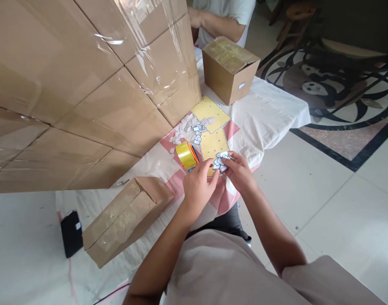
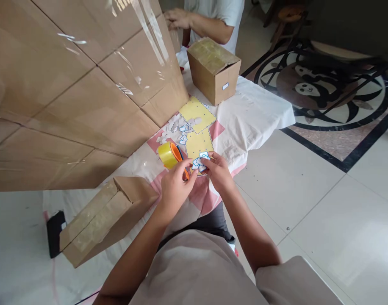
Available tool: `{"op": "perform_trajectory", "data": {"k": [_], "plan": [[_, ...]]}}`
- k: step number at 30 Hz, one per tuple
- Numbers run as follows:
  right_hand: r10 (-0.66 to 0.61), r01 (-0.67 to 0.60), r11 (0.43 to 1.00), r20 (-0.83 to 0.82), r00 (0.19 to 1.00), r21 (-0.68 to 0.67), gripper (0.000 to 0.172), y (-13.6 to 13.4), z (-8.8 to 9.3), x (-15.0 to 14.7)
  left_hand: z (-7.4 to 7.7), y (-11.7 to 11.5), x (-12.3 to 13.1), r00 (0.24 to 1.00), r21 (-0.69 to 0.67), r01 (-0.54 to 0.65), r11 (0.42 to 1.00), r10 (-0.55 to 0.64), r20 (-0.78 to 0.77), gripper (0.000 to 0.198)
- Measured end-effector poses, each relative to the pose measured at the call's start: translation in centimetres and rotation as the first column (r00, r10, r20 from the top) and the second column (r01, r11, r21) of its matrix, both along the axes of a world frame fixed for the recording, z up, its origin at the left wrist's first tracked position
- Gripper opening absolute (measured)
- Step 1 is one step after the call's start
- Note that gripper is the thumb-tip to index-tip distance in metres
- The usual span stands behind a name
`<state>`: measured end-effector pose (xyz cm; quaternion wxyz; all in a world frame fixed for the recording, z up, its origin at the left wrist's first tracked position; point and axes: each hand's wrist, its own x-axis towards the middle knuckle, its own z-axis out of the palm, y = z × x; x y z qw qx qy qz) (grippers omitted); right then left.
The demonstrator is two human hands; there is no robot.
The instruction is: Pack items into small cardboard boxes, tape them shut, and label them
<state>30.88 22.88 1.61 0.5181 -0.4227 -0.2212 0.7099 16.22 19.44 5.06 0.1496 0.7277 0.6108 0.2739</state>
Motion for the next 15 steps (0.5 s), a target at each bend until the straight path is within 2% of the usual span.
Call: {"op": "perform_trajectory", "data": {"k": [6,10,15], "plan": [[0.005,-0.006,0.999,0.025,1.0,0.041,0.037,-1.4,-0.6,-0.7,-0.5,-0.1,-0.2,0.945,-0.169,-0.007,0.986,0.062,0.322,0.027],[-0.014,0.006,0.997,0.098,0.995,0.081,0.04,-1.4,-0.9,-0.8,-0.6,-0.1,-0.5,0.942,-0.213,0.004,0.977,0.067,0.328,0.022],[-0.008,-0.07,0.978,0.367,0.93,0.198,0.033,0.3,-1.2,1.3,-0.1,0.4,-1.8,0.932,-0.236,-0.012,0.972,0.096,0.348,0.012]]}}
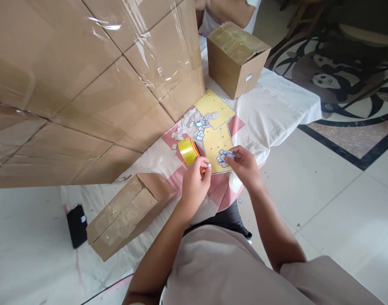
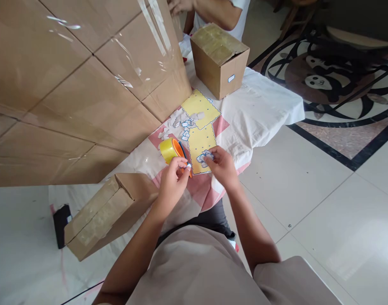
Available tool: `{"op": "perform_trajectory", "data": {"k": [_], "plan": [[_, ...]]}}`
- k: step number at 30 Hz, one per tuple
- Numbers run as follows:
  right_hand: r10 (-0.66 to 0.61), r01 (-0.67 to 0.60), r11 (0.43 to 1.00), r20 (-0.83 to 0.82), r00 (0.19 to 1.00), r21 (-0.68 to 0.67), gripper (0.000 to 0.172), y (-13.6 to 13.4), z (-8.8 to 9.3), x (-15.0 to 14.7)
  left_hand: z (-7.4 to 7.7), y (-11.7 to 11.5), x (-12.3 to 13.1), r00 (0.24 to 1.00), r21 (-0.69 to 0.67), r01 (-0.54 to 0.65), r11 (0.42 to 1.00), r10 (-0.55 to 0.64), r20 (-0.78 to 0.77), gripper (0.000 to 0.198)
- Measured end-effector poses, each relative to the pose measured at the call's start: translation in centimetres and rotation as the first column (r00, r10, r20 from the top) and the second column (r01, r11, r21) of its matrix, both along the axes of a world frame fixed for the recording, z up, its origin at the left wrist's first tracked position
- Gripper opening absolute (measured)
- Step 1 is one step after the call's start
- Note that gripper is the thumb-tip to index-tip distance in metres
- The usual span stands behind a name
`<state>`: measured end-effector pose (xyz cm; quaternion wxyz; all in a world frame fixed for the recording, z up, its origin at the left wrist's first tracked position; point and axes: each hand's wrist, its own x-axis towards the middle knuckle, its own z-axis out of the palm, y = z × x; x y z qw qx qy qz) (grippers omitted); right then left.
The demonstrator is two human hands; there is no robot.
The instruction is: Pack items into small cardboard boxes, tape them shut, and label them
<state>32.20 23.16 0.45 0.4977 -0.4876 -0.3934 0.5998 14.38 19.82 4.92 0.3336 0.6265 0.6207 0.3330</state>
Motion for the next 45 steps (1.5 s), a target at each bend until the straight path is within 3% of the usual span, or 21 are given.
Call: {"op": "perform_trajectory", "data": {"k": [5,7,10,12,14,16,19,20,22,24,26,28,30,33,36,39,41,43,45], "plan": [[0.093,-0.11,0.994,0.341,0.936,0.029,0.026,3.1,0.1,1.2,1.2,0.0,-1.1,0.985,-0.125,-0.039,0.991,0.059,0.16,0.02],[0.111,-0.164,0.985,0.544,0.831,0.05,0.02,4.2,0.1,0.4,1.8,-0.2,-1.3,0.97,-0.167,-0.06,0.984,0.097,0.224,0.024],[0.133,-0.268,0.963,0.816,0.563,0.028,0.018,5.4,-0.1,-1.4,2.5,-0.8,-1.7,0.952,-0.195,-0.091,0.977,0.143,0.271,0.023],[0.113,-0.304,0.952,0.905,0.411,0.02,0.021,6.0,-0.7,-2.3,2.6,-1.4,-2.2,0.933,-0.205,-0.12,0.971,0.181,0.31,0.021],[0.08,-0.302,0.953,0.934,0.348,0.03,0.024,6.6,-1.4,-2.7,2.8,-2.0,-2.9,0.911,-0.219,-0.15,0.964,0.221,0.349,0.022],[0.021,-0.246,0.967,0.941,0.336,0.067,0.033,6.9,-1.9,-2.9,3.1,-2.7,-3.6,0.889,-0.232,-0.177,0.956,0.256,0.381,0.023],[-0.186,-0.081,0.969,0.907,0.377,0.232,0.051,6.3,-1.0,-3.5,3.8,-3.8,-4.3,0.855,-0.236,-0.235,0.943,0.316,0.411,0.023],[-0.272,-0.041,0.947,0.864,0.424,0.318,0.049,5.5,-0.1,-3.9,4.1,-4.2,-4.4,0.839,-0.234,-0.271,0.934,0.348,0.418,0.023],[-0.357,-0.046,0.875,0.707,0.611,0.481,0.031,3.1,2.1,-5.2,4.6,-5.0,-4.6,0.787,-0.217,-0.367,0.905,0.426,0.446,0.024],[-0.203,-0.16,0.798,0.509,0.837,0.581,0.015,0.1,4.2,-7.0,4.9,-5.7,-4.9,0.728,-0.172,-0.46,0.871,0.481,0.489,0.022],[0.072,-0.291,0.742,0.359,0.93,0.605,0.01,-2.9,5.7,-9.0,4.9,-6.4,-5.3,0.722,-0.087,-0.498,0.863,0.468,0.51,0.018],[0.232,-0.337,0.732,0.249,0.94,0.592,0.007,-4.9,6.2,-11.0,4.9,-7.1,-6.0,0.767,0.002,-0.486,0.874,0.425,0.481,0.012],[0.259,-0.296,0.782,0.147,0.955,0.548,0.009,-6.1,5.8,-12.8,4.8,-7.8,-6.8,0.8,0.04,-0.458,0.888,0.392,0.454,0.008],[0.261,-0.246,0.861,0.028,0.965,0.445,0.02,-6.6,5.0,-14.5,4.7,-8.7,-7.5,0.782,0.013,-0.456,0.89,0.394,0.483,0.005],[0.32,-0.272,0.855,-0.035,0.947,0.442,0.021,-6.5,4.5,-14.7,4.8,-9.4,-7.7,0.791,0.04,-0.456,0.889,0.384,0.476,0.005],[0.322,-0.223,0.814,-0.098,0.942,0.536,0.021,-5.5,4.2,-14.0,5.0,-9.8,-7.8,0.889,0.151,-0.401,0.903,0.345,0.3,0.008],[0.28,-0.174,0.789,-0.093,0.956,0.59,0.022,-4.2,3.9,-13.4,5.0,-9.8,-8.5,0.929,0.295,-0.365,0.883,0.366,0.055,0.011],[0.273,-0.226,0.746,0.021,0.962,0.626,0.022,-2.8,3.6,-12.9,4.9,-9.6,-10.0,0.845,0.377,-0.337,0.863,0.454,-0.284,0.019],[0.316,-0.388,0.665,0.23,0.92,0.638,0.02,-1.5,3.2,-12.6,4.6,-9.6,-12.2,0.674,0.295,-0.337,0.894,0.448,-0.587,0.045]]}}
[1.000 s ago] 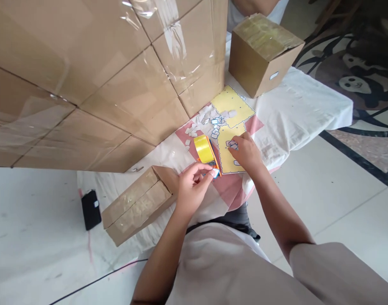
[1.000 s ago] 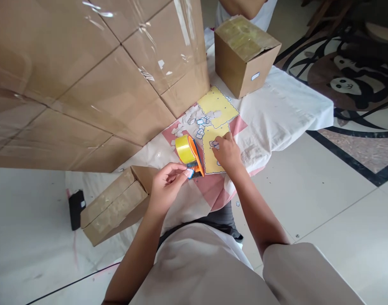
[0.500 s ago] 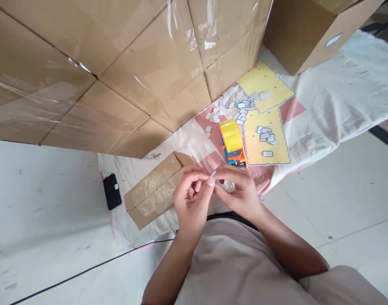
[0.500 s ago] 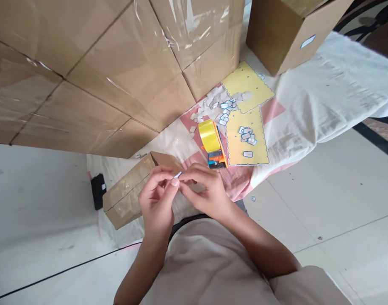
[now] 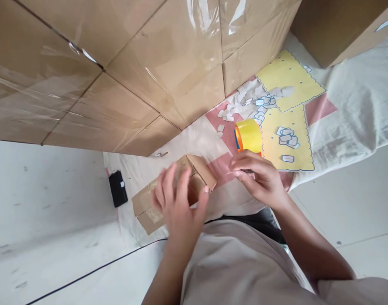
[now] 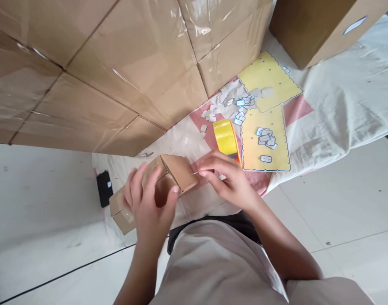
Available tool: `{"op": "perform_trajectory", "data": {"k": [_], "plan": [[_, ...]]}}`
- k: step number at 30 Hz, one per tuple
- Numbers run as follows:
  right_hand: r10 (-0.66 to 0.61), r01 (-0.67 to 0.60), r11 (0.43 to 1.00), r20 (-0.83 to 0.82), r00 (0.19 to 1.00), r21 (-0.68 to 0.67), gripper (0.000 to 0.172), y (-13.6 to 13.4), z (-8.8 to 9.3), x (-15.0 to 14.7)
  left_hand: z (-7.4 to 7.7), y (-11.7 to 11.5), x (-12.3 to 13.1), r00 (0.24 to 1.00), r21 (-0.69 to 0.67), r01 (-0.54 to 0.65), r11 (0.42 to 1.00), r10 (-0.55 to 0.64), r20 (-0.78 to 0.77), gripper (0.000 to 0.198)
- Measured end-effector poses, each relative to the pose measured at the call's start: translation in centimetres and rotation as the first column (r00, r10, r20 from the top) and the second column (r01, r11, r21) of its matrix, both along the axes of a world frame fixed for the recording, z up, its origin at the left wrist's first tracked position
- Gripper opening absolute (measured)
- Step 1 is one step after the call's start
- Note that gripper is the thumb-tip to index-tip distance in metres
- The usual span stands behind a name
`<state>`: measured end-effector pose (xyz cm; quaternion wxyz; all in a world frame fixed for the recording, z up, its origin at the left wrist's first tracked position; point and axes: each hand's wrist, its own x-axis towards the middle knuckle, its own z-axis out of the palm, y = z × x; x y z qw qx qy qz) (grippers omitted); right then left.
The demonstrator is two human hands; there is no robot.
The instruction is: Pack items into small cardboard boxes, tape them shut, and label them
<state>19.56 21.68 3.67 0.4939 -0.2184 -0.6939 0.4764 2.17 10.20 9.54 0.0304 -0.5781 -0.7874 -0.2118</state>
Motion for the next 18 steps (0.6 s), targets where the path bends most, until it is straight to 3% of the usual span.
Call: {"op": "perform_trajectory", "data": {"k": [3,7,10,18], "plan": [[0.091,-0.157,0.973,0.343,0.935,0.17,0.023,1.3,-0.5,-0.3,-0.3,-0.7,-3.7,0.995,-0.302,-0.002,0.953,-0.027,-0.092,0.075],[0.107,-0.366,0.884,0.637,0.764,0.292,0.039,1.6,-1.4,-1.4,-0.1,-2.2,-6.8,0.982,-0.396,0.146,0.906,-0.181,-0.05,0.078],[0.163,-0.422,0.868,0.65,0.742,0.263,0.032,1.4,-2.1,-2.5,0.1,-2.7,-7.2,0.976,-0.388,0.179,0.904,-0.213,-0.045,0.08],[0.277,-0.356,0.933,0.545,0.792,0.044,0.016,0.7,-2.5,-5.5,0.1,-2.5,-6.9,0.978,-0.361,0.173,0.916,-0.203,-0.046,0.08]]}}
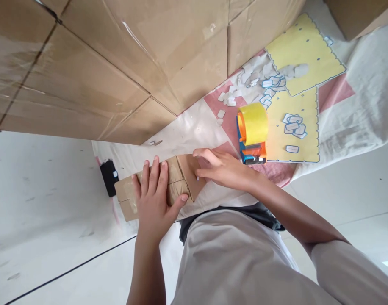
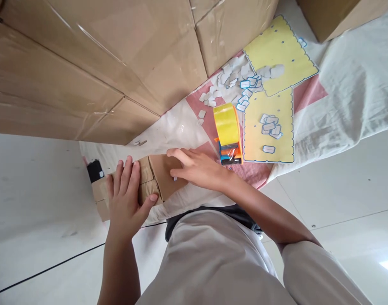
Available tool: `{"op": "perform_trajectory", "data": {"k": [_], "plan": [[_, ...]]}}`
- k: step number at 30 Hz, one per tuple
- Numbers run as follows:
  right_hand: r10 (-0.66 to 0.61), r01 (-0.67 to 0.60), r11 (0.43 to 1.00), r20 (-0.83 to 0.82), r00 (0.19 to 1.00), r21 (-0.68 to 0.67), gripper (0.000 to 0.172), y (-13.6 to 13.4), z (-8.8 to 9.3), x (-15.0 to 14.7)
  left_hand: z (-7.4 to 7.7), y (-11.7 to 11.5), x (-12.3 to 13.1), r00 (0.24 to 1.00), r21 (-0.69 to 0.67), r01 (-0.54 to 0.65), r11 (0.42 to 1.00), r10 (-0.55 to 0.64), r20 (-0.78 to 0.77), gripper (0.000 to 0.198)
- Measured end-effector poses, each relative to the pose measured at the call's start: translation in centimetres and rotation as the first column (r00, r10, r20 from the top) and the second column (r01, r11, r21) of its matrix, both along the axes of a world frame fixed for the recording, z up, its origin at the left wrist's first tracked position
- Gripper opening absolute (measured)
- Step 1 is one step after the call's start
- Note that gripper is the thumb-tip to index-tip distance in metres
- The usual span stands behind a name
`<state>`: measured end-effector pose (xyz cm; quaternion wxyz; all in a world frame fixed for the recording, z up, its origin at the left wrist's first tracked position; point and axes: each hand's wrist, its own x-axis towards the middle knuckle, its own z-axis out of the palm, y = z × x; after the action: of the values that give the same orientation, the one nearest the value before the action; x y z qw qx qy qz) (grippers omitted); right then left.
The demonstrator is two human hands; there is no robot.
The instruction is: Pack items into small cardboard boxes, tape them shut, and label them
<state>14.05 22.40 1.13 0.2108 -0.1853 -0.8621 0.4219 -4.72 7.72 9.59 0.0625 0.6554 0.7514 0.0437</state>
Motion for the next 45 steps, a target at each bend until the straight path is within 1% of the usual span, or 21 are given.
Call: {"op": "perform_trajectory", "data": {"k": [3,6,8,10,11,12,13,15,17,20,27,29,30,32,34,35,37,39,42,44,45], "plan": [[-0.033,0.033,0.999,0.008,0.999,0.013,0.011,-0.2,0.1,-0.6,0.0,-0.1,0.1,1.0,0.012,0.007,1.0,-0.007,-0.003,0.079],[-0.031,0.032,0.996,-0.011,0.999,0.081,0.012,-0.3,-0.1,-0.6,-0.1,-0.1,0.2,1.0,0.024,0.007,1.0,-0.007,-0.006,0.079],[-0.09,0.091,0.991,-0.008,0.996,0.095,0.008,-0.6,-0.4,-0.5,-0.1,-0.1,0.3,1.0,0.03,0.006,1.0,-0.006,-0.009,0.08],[-0.253,0.254,0.967,-0.016,0.967,0.015,0.009,-1.6,-0.9,-0.5,-0.2,-0.1,0.3,1.0,0.036,0.006,0.999,-0.005,-0.013,0.08],[-0.336,0.333,0.941,-0.038,0.941,-0.063,0.012,-2.3,-1.1,-0.5,-0.2,-0.1,0.3,1.0,0.04,0.004,0.999,-0.004,-0.015,0.079],[-0.395,0.38,0.911,-0.074,0.916,-0.16,0.013,-3.1,-1.4,-0.6,-0.2,-0.2,0.3,1.0,0.044,0.002,0.999,-0.001,-0.016,0.079],[-0.43,0.389,0.882,-0.116,0.895,-0.265,0.011,-4.1,-1.7,-0.7,-0.2,-0.2,0.2,1.0,0.048,0.001,0.999,0.0,-0.018,0.078],[-0.444,0.329,0.835,-0.185,0.877,-0.441,0.015,-5.9,-2.1,-0.9,-0.3,-0.2,0.2,1.0,0.052,-0.002,0.999,0.004,-0.02,0.078],[-0.438,0.28,0.796,-0.191,0.878,-0.537,0.027,-7.4,-2.4,-1.1,-0.3,-0.1,0.2,1.0,0.054,-0.002,0.999,0.003,-0.022,0.078],[-0.419,0.263,0.786,-0.168,0.893,-0.56,0.039,-8.6,-2.2,-1.3,-0.4,-0.1,0.2,1.0,0.062,-0.001,0.998,0.002,-0.022,0.077],[-0.341,0.222,0.769,-0.09,0.936,-0.599,0.053,-11.4,-2.2,0.1,-0.8,-0.1,0.1,0.999,0.075,-0.006,0.997,0.01,-0.045,0.076],[-0.326,0.239,0.773,-0.045,0.944,-0.588,0.064,-11.7,-2.4,0.6,-0.9,-0.2,0.0,0.999,0.094,0.015,0.995,-0.01,-0.054,0.075],[-0.317,0.25,0.784,-0.021,0.948,-0.568,0.077,-11.4,-2.4,0.6,-1.0,-0.4,-0.1,0.998,0.105,0.025,0.994,-0.019,-0.059,0.074],[-0.271,0.242,0.833,0.013,0.962,-0.498,0.114,-10.0,-2.3,0.5,-1.3,-0.6,-0.4,0.997,0.124,0.045,0.991,-0.037,-0.067,0.073],[-0.164,0.158,0.9,0.021,0.986,-0.405,0.142,-7.9,-1.9,0.0,-1.7,-0.9,-0.8,0.995,0.143,0.081,0.986,-0.072,-0.071,0.072],[-0.096,0.095,0.929,0.014,0.995,-0.359,0.148,-6.8,-1.7,-0.3,-1.9,-1.0,-1.1,0.993,0.152,0.105,0.983,-0.095,-0.071,0.072],[0.008,-0.012,0.961,-0.014,1.0,-0.277,0.153,-5.2,-1.3,-0.9,-2.1,-1.3,-1.5,0.987,0.166,0.156,0.974,-0.146,-0.069,0.073],[0.042,-0.058,0.972,-0.07,0.997,-0.229,0.153,-4.6,-1.0,-1.1,-1.8,-1.6,-1.7,0.982,0.179,0.19,0.965,-0.182,-0.057,0.072],[-0.009,-0.025,0.977,-0.159,0.987,-0.213,0.15,-5.0,-0.6,0.1,-0.2,-2.3,-1.3,0.973,0.24,0.226,0.944,-0.23,-0.014,0.069],[-0.079,0.042,0.977,-0.169,0.982,-0.21,0.15,-5.7,-0.3,2.3,1.4,-2.5,-0.8,0.963,0.352,0.25,0.902,-0.27,0.007,0.066],[-0.13,0.096,0.975,-0.161,0.978,-0.201,0.149,-6.1,-0.1,3.9,2.2,-2.6,-0.4,0.956,0.425,0.261,0.867,-0.294,0.013,0.065]]}}
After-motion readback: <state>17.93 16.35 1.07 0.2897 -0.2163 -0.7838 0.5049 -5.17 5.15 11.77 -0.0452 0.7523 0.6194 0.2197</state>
